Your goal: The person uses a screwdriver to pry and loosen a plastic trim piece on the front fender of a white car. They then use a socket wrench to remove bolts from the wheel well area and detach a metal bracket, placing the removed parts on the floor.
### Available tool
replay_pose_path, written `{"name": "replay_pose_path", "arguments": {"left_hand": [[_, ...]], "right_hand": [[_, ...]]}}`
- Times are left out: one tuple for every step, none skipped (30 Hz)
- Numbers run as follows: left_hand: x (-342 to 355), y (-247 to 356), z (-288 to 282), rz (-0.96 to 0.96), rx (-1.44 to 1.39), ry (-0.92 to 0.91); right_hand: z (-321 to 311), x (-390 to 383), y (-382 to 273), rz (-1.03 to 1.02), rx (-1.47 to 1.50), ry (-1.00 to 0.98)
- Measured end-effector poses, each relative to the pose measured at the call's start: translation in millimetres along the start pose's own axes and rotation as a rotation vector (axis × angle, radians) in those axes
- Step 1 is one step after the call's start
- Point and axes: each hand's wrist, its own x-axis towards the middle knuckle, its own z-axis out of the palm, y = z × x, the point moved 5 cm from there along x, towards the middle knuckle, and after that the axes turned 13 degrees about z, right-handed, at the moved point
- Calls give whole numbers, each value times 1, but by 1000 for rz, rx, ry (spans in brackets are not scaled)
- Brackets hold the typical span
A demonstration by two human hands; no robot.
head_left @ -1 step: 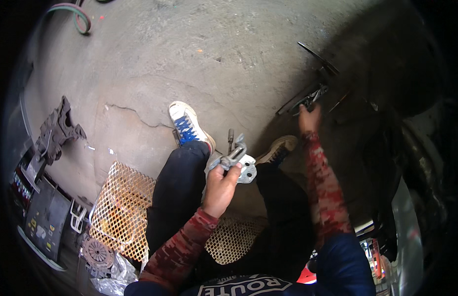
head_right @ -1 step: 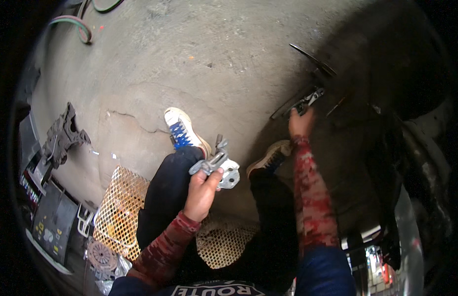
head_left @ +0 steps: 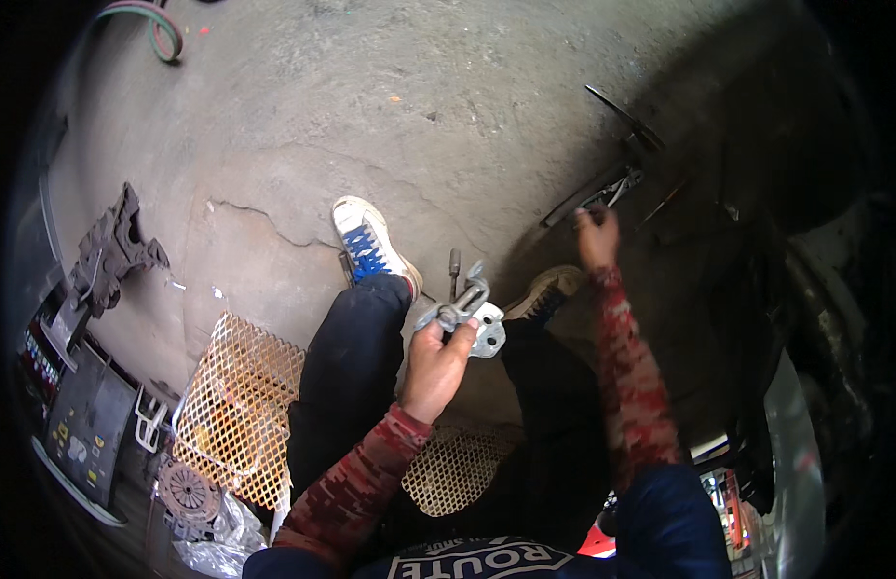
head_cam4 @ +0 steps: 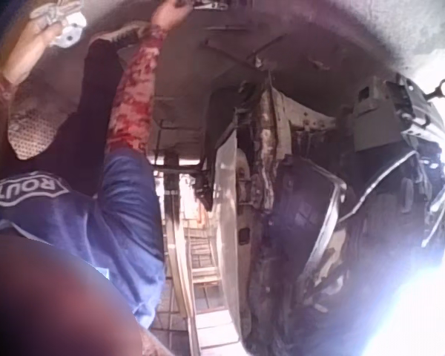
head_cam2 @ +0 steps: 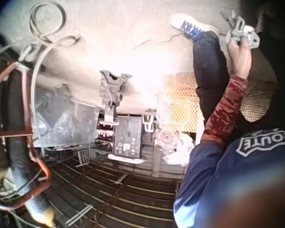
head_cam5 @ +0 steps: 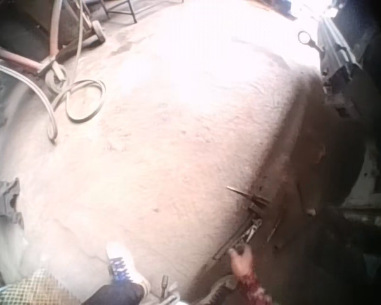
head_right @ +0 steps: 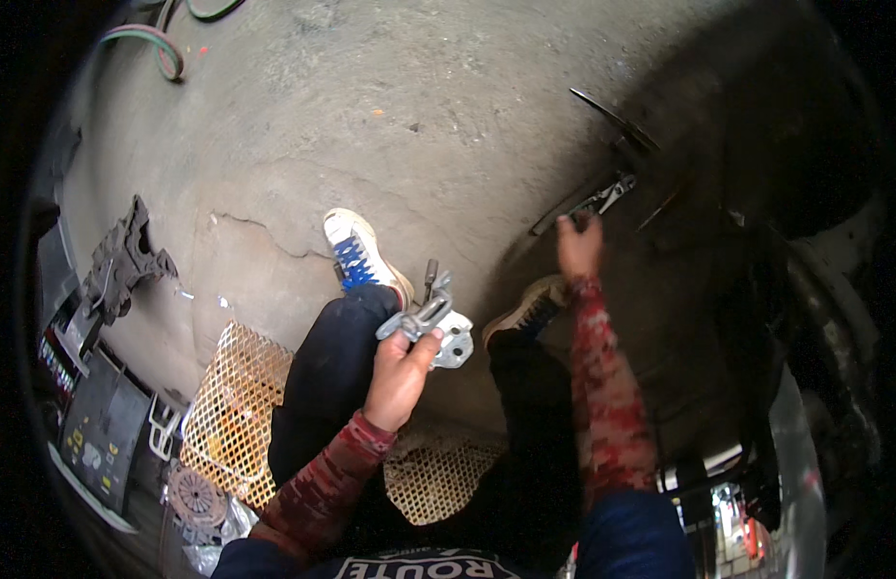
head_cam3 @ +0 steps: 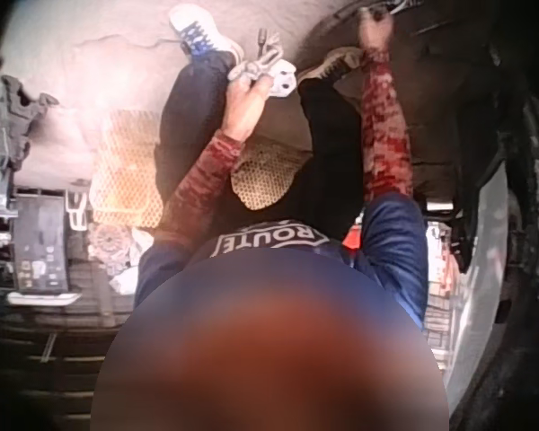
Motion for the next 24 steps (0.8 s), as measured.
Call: {"name": "replay_pose_path", "arguments": {"left_hand": [[-1,3,3,83,61,1],[-2,5,5,127,130,7],[-2,7,8,167,193,1],[-5,4,9,109,244,-6],[-4,9,11,207,388,-7],[-5,15,14,329,528,-1],[-4,18,15,424,691,13],[-5,13,19,378,710,-52],[-9,10,25,415,780,-182],[-10,4,29,397,757,-276],[-14,0,32,406,746,-346],[-14,-3,35,429,594,-414],[-15,-8,34,370,500,-431],[-15,-9,36,355,405,-432],[-15,-9,36,331,329,-417],[-18,-2,37,430,381,-334],[-21,2,40,431,466,-297],[-26,12,44,558,642,-330],[-35,16,53,536,819,-434],[-47,25,52,563,859,-388],[-62,36,53,606,909,-344],[-70,39,52,470,838,-440],[-81,46,47,389,657,-502],[-95,56,40,414,562,-566]], "right_hand": [[9,-25,-8,82,238,-414],[16,-58,-19,137,364,-692],[13,-94,-33,68,391,-940],[7,-128,-43,93,436,-1142],[0,-154,-52,70,415,-1192],[0,-175,-56,130,456,-1129],[1,-189,-64,108,553,-1112],[-2,-193,-61,212,524,-941],[-2,-199,-57,279,496,-819],[-11,-200,-55,273,506,-734],[-14,-202,-48,406,630,-730],[-26,-204,-43,429,684,-736],[-36,-207,-34,495,754,-703],[-49,-212,-27,549,826,-728],[-66,-218,-23,568,873,-792],[-86,-226,-19,605,819,-862],[-109,-233,-11,699,757,-750],[-129,-245,-13,618,723,-714],[-147,-256,-20,541,677,-749],[-162,-265,-27,508,593,-727],[-174,-277,-39,501,651,-807],[-183,-289,-49,533,676,-831],[-196,-301,-60,568,699,-837],[-201,-312,-75,560,664,-859]]}}
